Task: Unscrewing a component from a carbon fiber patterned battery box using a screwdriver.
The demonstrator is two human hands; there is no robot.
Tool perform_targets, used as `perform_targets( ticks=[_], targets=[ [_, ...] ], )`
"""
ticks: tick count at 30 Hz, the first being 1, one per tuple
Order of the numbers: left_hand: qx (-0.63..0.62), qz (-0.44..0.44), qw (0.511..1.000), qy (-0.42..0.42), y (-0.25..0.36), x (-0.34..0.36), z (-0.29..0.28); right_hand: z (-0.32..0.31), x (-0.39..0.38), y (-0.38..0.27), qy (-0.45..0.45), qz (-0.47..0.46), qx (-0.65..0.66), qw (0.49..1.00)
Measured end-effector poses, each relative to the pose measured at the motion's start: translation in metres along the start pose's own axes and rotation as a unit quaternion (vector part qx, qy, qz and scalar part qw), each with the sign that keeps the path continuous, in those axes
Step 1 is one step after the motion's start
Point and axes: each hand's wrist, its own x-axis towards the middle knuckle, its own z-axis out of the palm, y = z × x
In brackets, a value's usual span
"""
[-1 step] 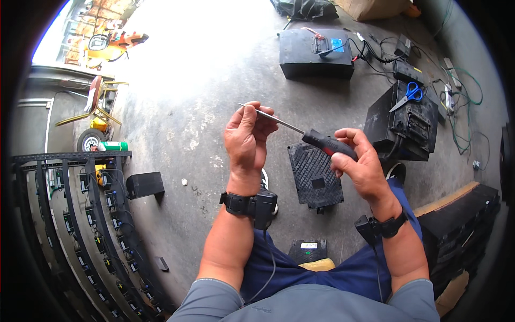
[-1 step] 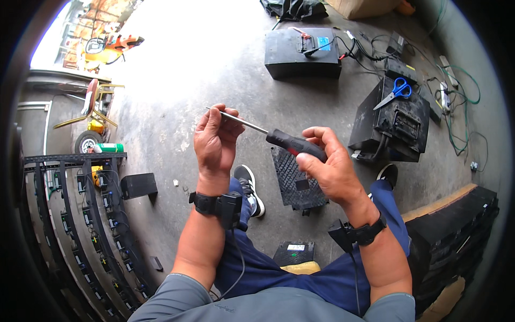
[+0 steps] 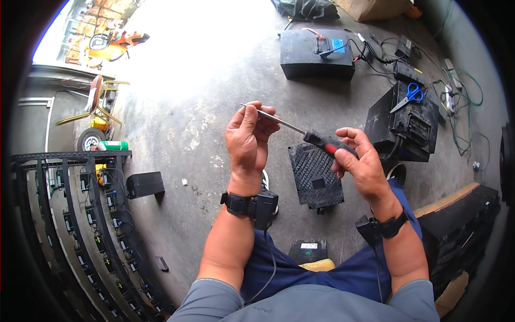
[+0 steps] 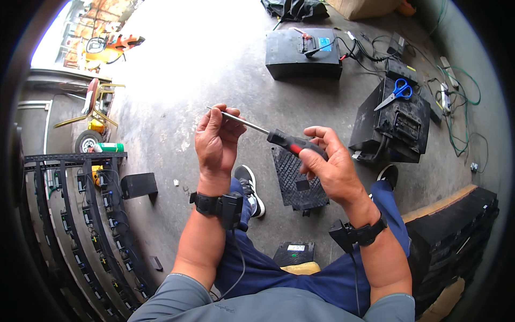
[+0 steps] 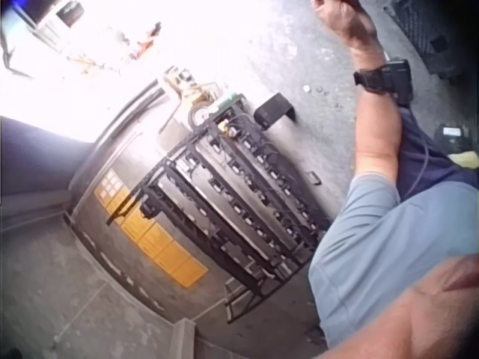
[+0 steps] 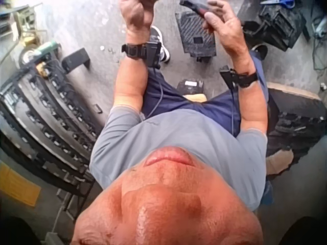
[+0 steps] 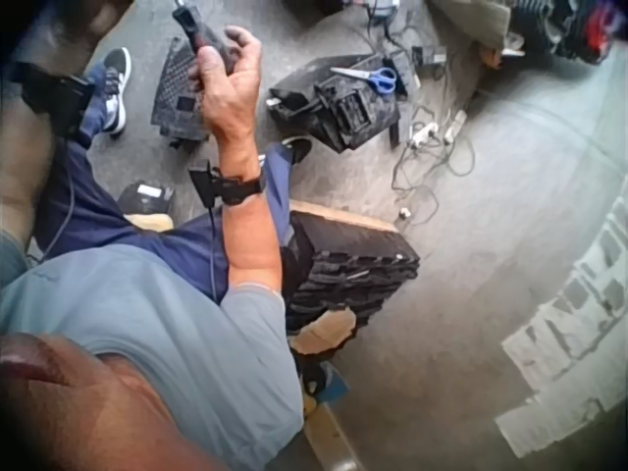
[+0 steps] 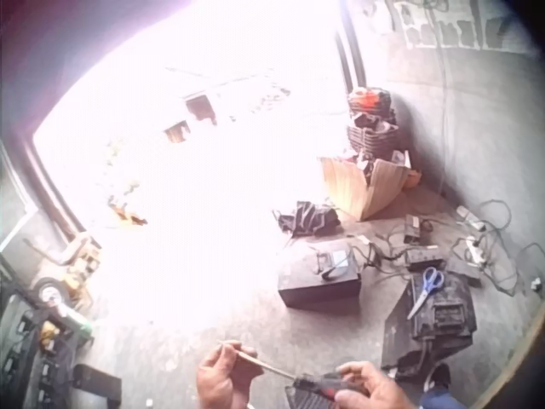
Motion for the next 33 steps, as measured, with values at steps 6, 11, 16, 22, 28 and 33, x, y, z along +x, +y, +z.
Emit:
perform_targets(
  ticks=[6, 11, 16, 22, 28, 33],
  targets=[
    [-0.015, 0.005, 1.0, -0.005, -0.001, 0.002, 0.002, -0.004, 0.006, -0.001, -0.033, 0.068, 0.063, 0.995],
    [0.007, 0.006, 1.0, 0.021, 0.002, -0.002, 0.01, -0.001, 0.006, 0.002, 0.012, -0.004, 0.059, 0.998],
    [-0.012, 0.015, 0.999, 0.041, -0.007, -0.005, -0.003, -0.008, 0.006, 0.013, -0.042, 0.063, 0.111, 0.991],
    [-0.006, 0.025, 0.998, 0.058, -0.009, -0.007, 0.006, -0.004, 0.003, 0.003, -0.003, -0.029, 0.077, 0.997],
    [-0.005, 0.03, 0.999, 0.042, -0.008, -0.015, 0.019, -0.021, -0.005, 0.0, -0.063, 0.046, 0.142, 0.987],
    [0.005, 0.035, 0.998, 0.058, -0.011, -0.023, 0.022, -0.01, -0.015, -0.005, -0.022, -0.049, 0.071, 0.996]
  ],
)
